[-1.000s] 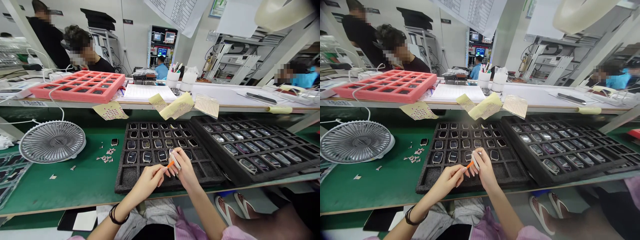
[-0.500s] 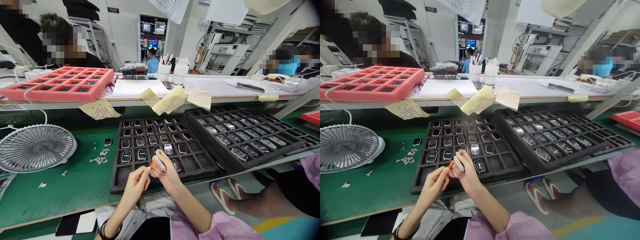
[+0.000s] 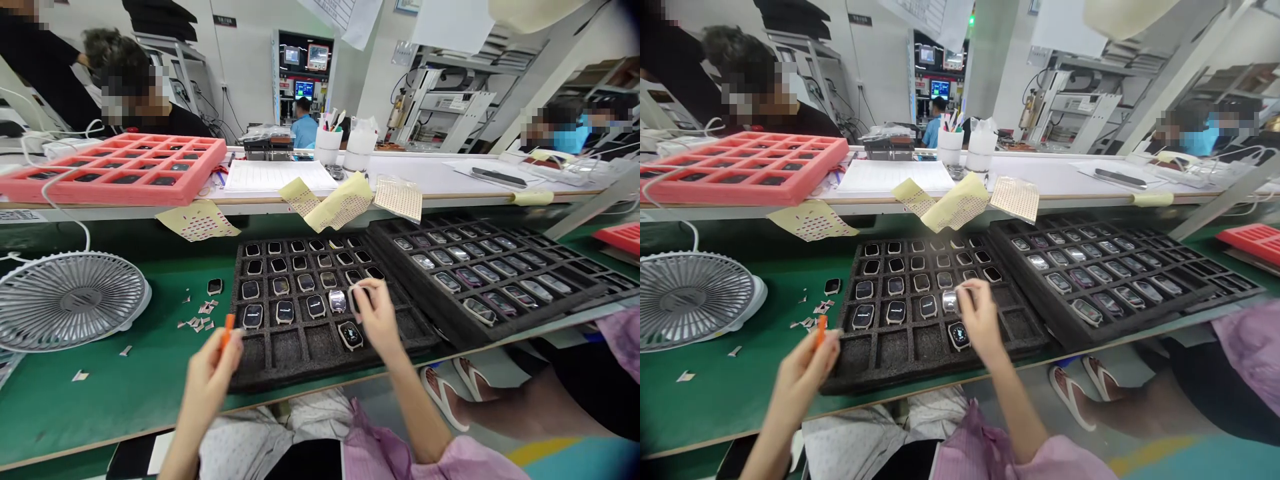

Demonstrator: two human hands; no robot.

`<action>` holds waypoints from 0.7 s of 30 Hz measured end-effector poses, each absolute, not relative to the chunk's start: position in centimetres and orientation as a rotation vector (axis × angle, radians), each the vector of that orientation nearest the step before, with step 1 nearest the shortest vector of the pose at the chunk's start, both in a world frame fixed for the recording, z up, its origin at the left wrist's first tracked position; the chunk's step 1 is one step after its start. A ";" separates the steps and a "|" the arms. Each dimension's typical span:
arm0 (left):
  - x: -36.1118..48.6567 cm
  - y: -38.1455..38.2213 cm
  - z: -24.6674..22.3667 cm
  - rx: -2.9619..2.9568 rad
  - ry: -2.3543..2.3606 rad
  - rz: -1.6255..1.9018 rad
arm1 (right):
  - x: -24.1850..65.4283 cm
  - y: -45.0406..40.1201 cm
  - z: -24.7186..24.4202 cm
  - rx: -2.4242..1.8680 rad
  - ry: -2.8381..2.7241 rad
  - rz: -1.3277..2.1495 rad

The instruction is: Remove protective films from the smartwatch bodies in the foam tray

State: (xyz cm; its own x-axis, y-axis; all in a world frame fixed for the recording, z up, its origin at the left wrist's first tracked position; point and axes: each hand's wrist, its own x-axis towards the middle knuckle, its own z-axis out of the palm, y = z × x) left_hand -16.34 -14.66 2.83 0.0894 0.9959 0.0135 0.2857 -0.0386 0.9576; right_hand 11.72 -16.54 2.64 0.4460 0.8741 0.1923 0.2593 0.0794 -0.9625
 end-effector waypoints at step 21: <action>-21.6 -9.8 1.2 1.674 1.990 0.722 | 17.3 -15.1 -0.5 -2.240 -1.878 -0.152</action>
State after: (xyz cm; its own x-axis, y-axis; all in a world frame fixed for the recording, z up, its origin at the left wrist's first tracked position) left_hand -21.61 -9.77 1.23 -0.1708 0.9853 0.0001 0.7561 0.1310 0.6412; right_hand 17.33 -15.08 -0.54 0.1811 0.9596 0.2154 0.9818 -0.1635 -0.0971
